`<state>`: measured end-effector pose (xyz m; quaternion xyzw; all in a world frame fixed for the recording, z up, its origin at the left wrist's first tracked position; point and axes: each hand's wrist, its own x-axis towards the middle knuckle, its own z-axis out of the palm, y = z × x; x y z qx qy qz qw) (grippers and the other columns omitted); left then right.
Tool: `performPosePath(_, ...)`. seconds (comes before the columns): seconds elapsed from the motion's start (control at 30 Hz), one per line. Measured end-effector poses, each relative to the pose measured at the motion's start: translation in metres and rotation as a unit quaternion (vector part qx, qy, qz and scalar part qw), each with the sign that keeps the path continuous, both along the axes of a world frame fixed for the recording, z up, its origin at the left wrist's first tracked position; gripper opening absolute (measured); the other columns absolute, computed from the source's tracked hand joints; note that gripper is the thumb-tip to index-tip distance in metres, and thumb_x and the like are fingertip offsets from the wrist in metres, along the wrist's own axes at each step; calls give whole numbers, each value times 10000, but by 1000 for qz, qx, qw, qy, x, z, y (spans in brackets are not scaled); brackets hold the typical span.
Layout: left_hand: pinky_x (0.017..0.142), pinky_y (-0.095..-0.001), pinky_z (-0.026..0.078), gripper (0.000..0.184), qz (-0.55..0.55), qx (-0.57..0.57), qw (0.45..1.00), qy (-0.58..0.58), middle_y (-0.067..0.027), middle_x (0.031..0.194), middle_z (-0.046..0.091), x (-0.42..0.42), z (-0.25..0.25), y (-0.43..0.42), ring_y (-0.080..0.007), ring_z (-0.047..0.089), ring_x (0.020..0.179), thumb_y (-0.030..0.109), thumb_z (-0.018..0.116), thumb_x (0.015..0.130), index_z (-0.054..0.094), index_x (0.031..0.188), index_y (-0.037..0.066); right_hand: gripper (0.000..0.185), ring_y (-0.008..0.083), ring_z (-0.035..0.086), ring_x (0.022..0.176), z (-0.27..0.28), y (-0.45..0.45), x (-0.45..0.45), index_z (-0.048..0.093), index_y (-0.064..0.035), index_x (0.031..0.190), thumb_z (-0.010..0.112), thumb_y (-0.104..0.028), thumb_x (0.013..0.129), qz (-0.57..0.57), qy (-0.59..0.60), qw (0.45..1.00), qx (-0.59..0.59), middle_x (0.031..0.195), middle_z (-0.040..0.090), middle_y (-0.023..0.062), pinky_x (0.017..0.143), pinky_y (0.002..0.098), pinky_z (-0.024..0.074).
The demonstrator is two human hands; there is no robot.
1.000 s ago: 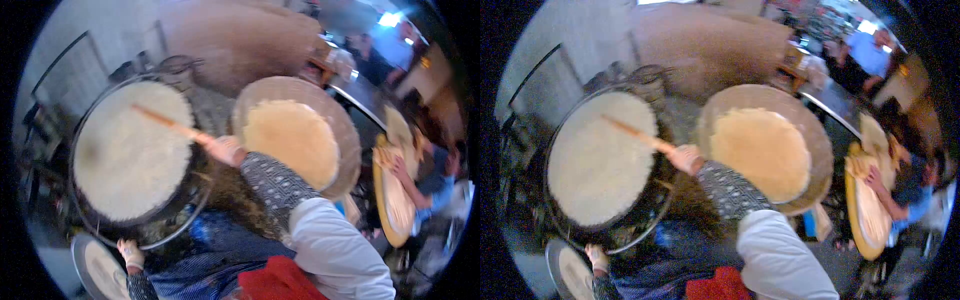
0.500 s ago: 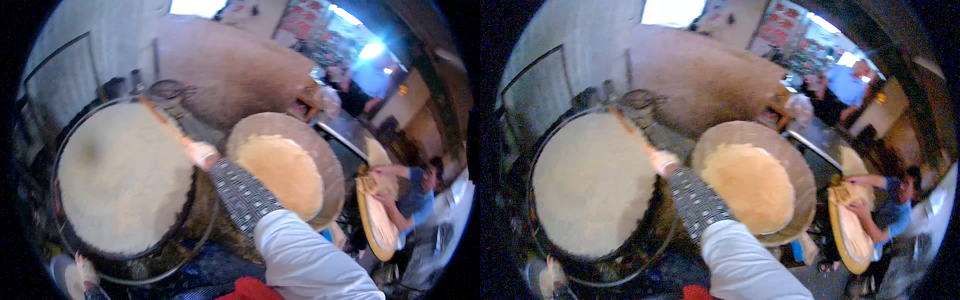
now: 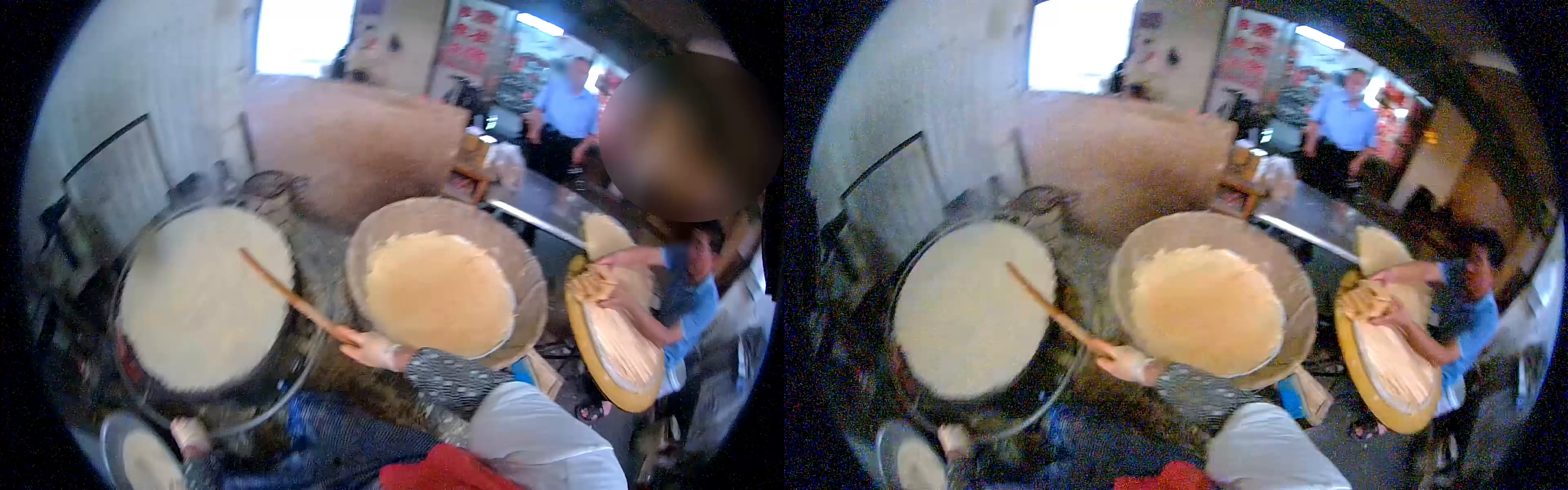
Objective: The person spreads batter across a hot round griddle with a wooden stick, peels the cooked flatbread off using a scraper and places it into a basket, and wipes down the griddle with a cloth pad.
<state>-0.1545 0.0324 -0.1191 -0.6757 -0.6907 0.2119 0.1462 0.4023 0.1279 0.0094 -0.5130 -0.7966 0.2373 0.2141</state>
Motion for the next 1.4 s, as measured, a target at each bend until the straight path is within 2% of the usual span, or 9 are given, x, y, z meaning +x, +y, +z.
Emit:
performPosePath(0.13, 632, -349, 536, 306, 85, -92, 980, -153, -27, 756, 728, 213, 147, -28, -212, 710, 737, 497, 675, 801, 756, 812, 202, 653, 133, 458, 480, 12, -81, -7, 232, -218, 1556, 542, -205, 982, 60, 273, 858, -431, 768, 628, 92, 440, 289, 379)
performPosePath(0.23, 666, -405, 533, 203, -12, 54, 941, -334, -97, 798, 668, 293, 80, -22, -253, 662, 733, 325, 685, 812, 691, 841, 124, 660, 115, 449, 438, 35, -117, -46, 205, -201, 1561, 517, -162, 980, 118, 357, 772, -513, 767, 631, 118, 404, 244, 357)
performPosePath(0.33, 836, -449, 507, 268, -68, 83, 630, -769, -121, 1071, 637, 374, 23, -70, -289, 613, 997, 245, 620, 867, 614, 1108, 125, 509, 151, 510, 461, 58, -140, -66, 399, -106, 1421, 530, -269, 958, 170, 395, 728, -533, 779, 628, 131, 403, 268, 398)
performPosePath(0.47, 1022, -427, 408, 405, -116, 79, 863, -485, -138, 1316, 511, 370, 23, -136, -325, 471, 1249, 307, 497, 926, 524, 1287, 124, 432, 159, 557, 481, 95, -160, -66, 525, -24, 1246, 565, -313, 927, 282, 269, 709, -587, 774, 661, 150, 403, 257, 416)
performPosePath(0.87, 881, -395, 474, 272, -58, 165, 735, -655, -132, 1091, 607, 306, -5, -196, -303, 590, 1034, 307, 550, 913, 639, 1024, 75, 404, 157, 673, 841, 73, -262, -265, 579, -20, 1118, 370, -356, 1038, 500, 18, 602, -623, 940, 698, 87, 724, 272, 534)
performPosePath(0.93, 896, -407, 471, 292, -36, 149, 720, -676, -144, 1095, 614, 303, -3, -196, -309, 590, 1047, 310, 549, 917, 641, 1037, 60, 530, 374, 674, 928, 41, -293, -315, 583, -31, 1119, 471, -518, 943, 485, -1, 864, -132, 956, 681, 224, 814, 436, 537)
performPosePath(1.03, 919, -425, 467, 322, -30, 156, 686, -710, -161, 1102, 625, 307, -14, -186, -319, 591, 1067, 314, 547, 922, 644, 1057, 39, 540, 364, 687, 918, 5, -307, -337, 517, -82, 1189, 547, -514, 868, 567, -379, 719, -132, 976, 690, 215, 789, 449, 542)
performPosePath(1.2, 984, -421, 445, 374, 40, 34, 698, -714, -198, 1157, 634, 301, 5, -173, -357, 574, 1134, 320, 517, 964, 646, 1142, 17, 483, 322, 668, 827, -68, -329, -302, 572, -71, 1195, 672, -323, 796, 620, -144, 750, -178, 936, 683, 165, 704, 391, 522)
performPosePath(1.4, 965, -410, 453, 380, 1, 27, 765, -644, -191, 1186, 625, 312, 26, -178, -362, 576, 1124, 364, 565, 953, 641, 1162, 56, 456, 142, 643, 873, 40, -272, -219, 652, -21, 1197, 639, -238, 797, 555, 125, 644, -511, 990, 695, 70, 839, 263, 489)
